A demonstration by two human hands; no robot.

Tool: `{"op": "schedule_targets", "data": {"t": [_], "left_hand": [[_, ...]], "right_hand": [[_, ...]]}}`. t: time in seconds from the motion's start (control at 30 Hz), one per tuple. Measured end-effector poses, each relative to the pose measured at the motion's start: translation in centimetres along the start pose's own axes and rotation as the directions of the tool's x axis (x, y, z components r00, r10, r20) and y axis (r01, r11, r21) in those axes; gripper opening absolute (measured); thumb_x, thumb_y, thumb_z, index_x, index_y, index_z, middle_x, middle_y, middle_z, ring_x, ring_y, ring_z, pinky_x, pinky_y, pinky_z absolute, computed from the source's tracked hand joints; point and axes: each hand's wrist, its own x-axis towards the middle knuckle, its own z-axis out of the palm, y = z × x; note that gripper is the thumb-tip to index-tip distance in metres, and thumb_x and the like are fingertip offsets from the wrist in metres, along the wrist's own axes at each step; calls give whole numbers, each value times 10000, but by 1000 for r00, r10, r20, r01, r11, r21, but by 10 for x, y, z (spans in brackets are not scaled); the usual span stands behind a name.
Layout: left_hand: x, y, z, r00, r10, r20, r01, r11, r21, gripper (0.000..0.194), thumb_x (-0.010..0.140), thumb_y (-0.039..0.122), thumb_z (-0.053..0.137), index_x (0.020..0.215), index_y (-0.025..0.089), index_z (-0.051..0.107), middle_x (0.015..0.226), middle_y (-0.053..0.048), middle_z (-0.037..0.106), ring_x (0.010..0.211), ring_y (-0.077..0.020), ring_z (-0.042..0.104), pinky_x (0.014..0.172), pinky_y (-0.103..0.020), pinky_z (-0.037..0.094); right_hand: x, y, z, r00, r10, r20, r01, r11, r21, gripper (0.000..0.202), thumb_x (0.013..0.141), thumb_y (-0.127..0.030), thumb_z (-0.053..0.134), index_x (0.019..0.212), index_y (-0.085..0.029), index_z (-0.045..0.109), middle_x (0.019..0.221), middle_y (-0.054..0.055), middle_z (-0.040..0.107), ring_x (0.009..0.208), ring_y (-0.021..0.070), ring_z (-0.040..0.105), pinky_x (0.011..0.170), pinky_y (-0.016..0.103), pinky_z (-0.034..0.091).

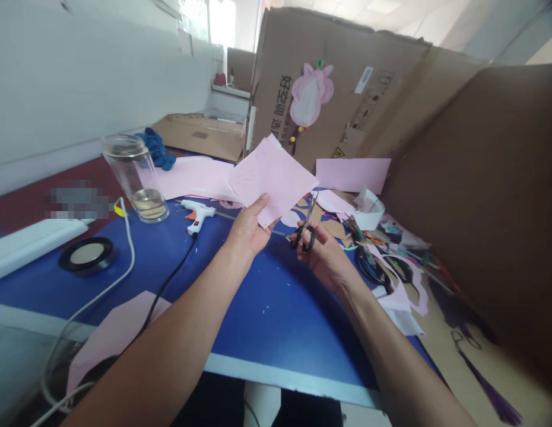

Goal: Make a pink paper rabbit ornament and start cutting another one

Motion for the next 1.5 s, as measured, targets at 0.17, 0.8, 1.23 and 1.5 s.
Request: {"op": "schedule_targets", "data": {"t": [0.17, 0.8, 1.23, 1.5], "left_hand": [[-1, 2, 2, 999, 32, -3, -32, 998, -55, 413, 942, 80, 753, 1345, 167, 730, 1204, -126, 840, 1049, -231, 823, 889, -316, 678], [-12, -3, 14, 998, 31, -53, -37, 993, -114, 325, 951, 45, 727, 1259, 141, 763, 1139, -125, 848, 989, -223, 825, 927, -331, 664], [-12, -7, 14, 999, 20, -42, -25, 991, -129, 335, 985, 43, 682, 1303, 131, 744, 1111, -127, 855, 924, -204, 832, 934, -321, 665], [-14, -8, 15, 997, -12, -74, 3, 993, -117, 381, 972, 66, 707, 1343, 146, 737, 1149, -133, 850, 991, -231, 833, 988, -350, 648]], "right_hand": [[-5, 10, 14, 999, -47, 23, 50, 992, -115, 570, 754, -573, 959, 1134, -315, 622, 980, -20, 731, 736, 134, 623, 671, 244, 560], [-7, 26, 34, 974, -223, 36, 225, 941, -253, 539, 899, -631, 786, 1245, -245, 640, 912, -22, 664, 652, 126, 563, 632, 289, 507], [-6, 30, 38, 972, -222, 79, 234, 942, -239, 564, 889, -684, 791, 1209, -246, 641, 885, -15, 643, 661, 136, 570, 641, 309, 549], [-6, 30, 39, 970, -229, 75, 241, 938, -250, 571, 878, -699, 795, 1182, -242, 640, 837, -32, 589, 660, 139, 553, 625, 304, 548]]}}
